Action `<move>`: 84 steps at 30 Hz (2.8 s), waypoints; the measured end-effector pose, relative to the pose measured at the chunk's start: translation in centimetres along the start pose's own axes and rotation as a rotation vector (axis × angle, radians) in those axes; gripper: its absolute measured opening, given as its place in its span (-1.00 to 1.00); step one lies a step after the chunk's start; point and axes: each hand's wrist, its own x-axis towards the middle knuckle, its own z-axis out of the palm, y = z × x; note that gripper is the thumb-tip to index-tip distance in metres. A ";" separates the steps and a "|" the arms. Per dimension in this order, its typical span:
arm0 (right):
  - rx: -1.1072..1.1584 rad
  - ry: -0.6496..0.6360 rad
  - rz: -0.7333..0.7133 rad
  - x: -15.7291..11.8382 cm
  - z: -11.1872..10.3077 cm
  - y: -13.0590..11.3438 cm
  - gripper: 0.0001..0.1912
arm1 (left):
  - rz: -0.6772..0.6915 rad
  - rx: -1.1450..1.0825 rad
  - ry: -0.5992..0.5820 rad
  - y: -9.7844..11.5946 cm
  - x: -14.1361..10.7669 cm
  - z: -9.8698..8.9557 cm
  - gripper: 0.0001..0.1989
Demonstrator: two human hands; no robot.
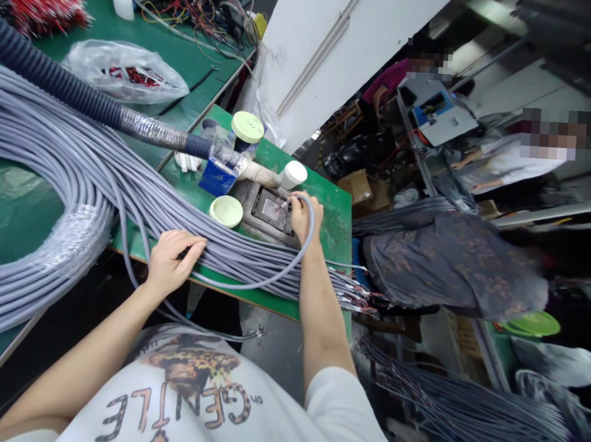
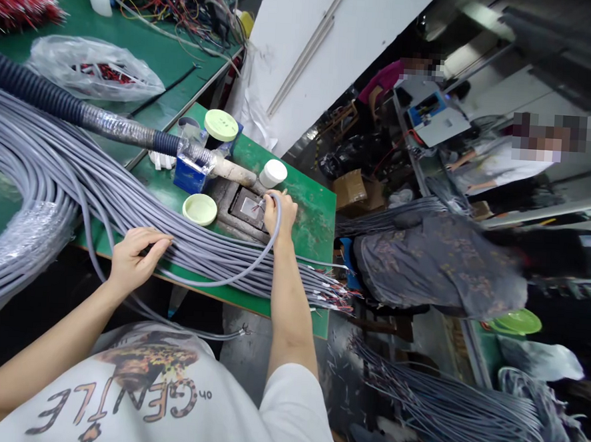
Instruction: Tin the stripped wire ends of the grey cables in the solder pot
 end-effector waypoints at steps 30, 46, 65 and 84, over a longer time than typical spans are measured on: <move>0.519 -0.151 -0.304 -19.5 -7.7 -7.9 -0.83 | -0.585 -0.897 -0.481 7.3 -2.7 3.6 -0.76; 0.719 -0.312 0.035 -21.5 -6.0 -9.0 -0.69 | -0.869 -1.028 -0.289 8.2 -2.9 3.5 -0.73; 1.036 -0.308 0.319 -21.1 -5.6 -9.7 -0.81 | -0.826 -1.040 -0.316 7.9 -3.9 4.2 -0.72; 1.086 -0.349 0.283 -17.7 -6.1 -9.6 -0.81 | -0.708 -1.026 -0.271 7.9 -3.6 4.2 -0.70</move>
